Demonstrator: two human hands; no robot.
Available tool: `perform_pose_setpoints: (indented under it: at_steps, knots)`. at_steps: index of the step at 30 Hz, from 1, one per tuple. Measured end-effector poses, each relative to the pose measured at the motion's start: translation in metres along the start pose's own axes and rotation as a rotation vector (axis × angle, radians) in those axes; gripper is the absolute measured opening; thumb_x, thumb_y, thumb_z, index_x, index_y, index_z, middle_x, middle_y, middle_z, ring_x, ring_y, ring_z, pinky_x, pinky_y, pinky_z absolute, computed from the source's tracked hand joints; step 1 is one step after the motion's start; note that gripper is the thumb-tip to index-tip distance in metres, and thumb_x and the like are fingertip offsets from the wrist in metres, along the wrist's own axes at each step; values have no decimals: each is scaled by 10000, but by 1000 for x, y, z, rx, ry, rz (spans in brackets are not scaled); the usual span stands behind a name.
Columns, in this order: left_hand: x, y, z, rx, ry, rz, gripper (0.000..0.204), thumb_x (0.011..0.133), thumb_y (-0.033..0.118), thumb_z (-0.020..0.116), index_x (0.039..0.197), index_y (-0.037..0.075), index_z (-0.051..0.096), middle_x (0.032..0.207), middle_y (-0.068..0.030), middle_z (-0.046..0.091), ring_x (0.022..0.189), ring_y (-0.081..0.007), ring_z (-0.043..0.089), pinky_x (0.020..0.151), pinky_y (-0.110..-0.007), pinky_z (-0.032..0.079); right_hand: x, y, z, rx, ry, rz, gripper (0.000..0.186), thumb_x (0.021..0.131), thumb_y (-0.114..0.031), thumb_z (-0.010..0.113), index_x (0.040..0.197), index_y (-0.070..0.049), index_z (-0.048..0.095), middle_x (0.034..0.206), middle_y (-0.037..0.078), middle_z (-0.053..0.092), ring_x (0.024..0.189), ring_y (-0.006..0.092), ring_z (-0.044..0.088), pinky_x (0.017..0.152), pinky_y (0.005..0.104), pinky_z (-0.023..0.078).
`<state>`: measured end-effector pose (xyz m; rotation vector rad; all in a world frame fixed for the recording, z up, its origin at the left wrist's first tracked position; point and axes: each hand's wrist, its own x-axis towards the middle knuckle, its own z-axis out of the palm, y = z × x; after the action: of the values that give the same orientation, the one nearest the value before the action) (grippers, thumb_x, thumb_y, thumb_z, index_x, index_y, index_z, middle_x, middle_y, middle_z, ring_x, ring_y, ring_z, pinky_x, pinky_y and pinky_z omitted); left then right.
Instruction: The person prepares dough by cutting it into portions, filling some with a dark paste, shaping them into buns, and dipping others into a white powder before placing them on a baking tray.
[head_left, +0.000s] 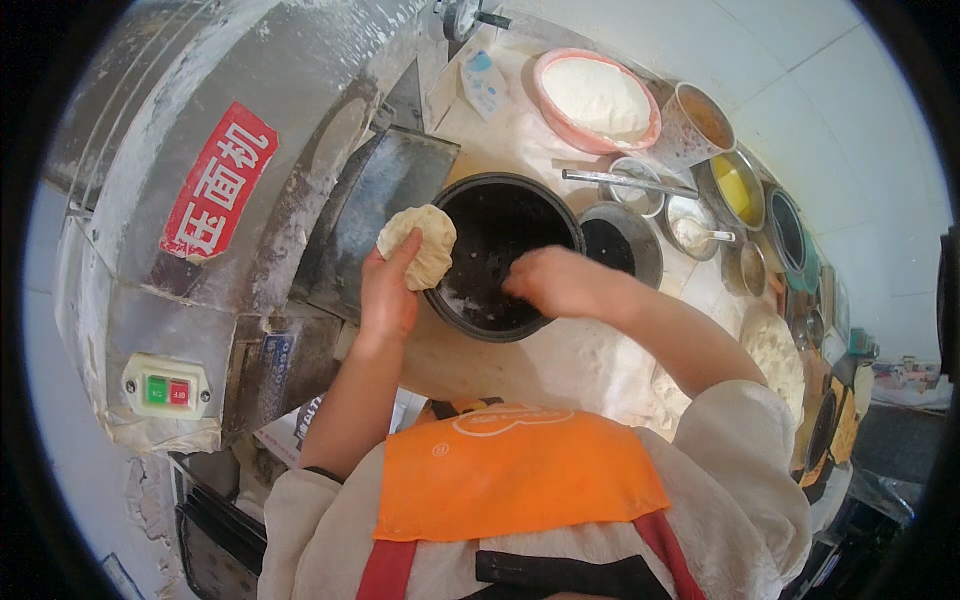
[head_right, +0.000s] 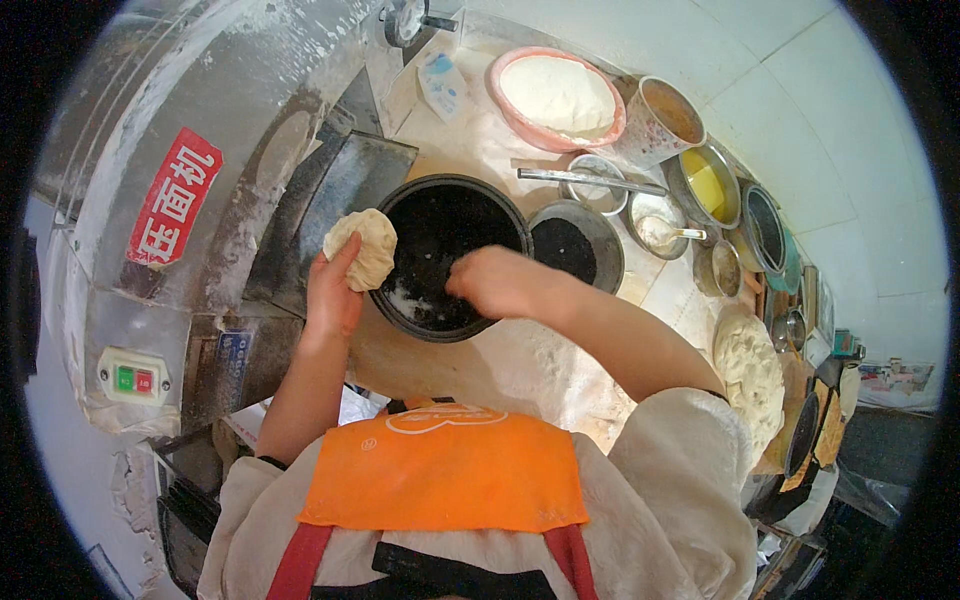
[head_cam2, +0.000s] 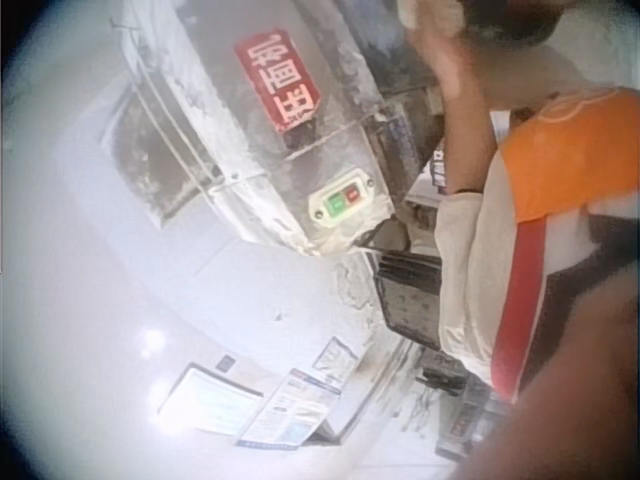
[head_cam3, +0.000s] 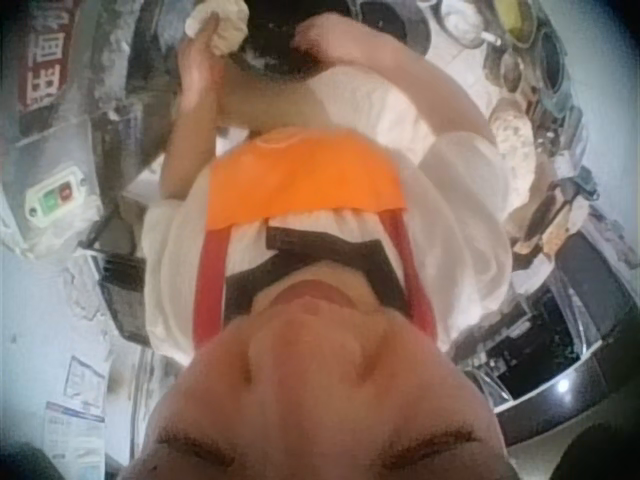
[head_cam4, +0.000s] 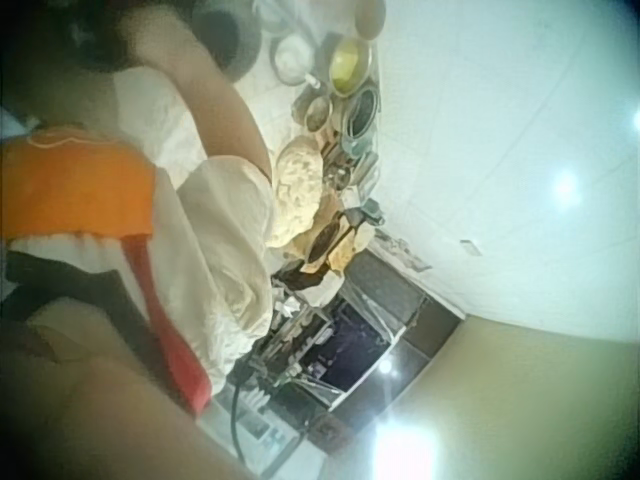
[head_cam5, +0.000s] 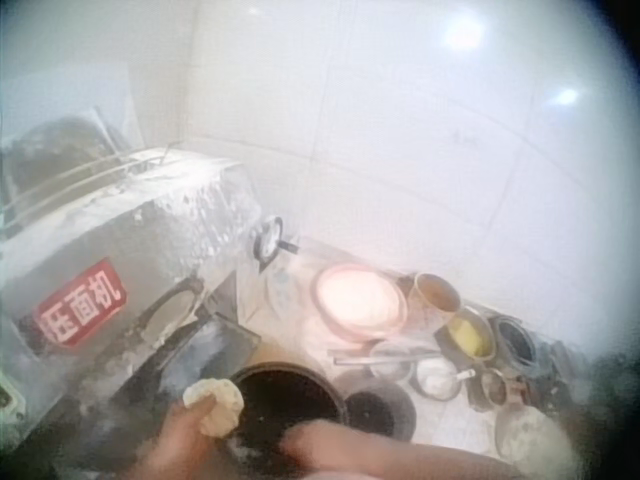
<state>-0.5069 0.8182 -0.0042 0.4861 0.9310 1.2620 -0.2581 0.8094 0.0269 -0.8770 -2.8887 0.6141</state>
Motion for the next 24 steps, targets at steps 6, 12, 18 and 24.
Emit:
perform_pose_setpoints:
  at_steps: [6,12,18,24]
  knots:
    - [2,-6,3,-41,-9,22,330,911,93,629,1215,-18,565,1160,-104,641,1034,-195,635,884,-325,513,9,-5,2,-223,-130,433,126,694,-84,594,686,-15,699,738,188,672,724,365,672,664,434,549]
    - [2,-8,2,-30,0,42,300,936,98,593,1214,-13,572,1180,-114,639,1064,-215,632,913,-339,509,5,-15,-19,-38,72,474,117,693,-62,588,700,5,684,740,224,656,740,385,659,689,441,541]
    - [0,-4,9,-28,7,35,301,930,95,599,1205,-24,573,1177,-119,639,1050,-217,638,909,-341,510,-1,-4,29,-433,-23,285,119,725,-102,597,760,-17,672,796,161,640,758,301,643,662,385,533]
    - [0,-9,5,-33,23,65,309,936,111,599,1214,-18,565,1173,-120,640,1051,-214,637,913,-342,508,12,-14,-14,-193,28,413,121,720,-61,594,821,-11,635,788,152,608,796,339,611,749,403,515]
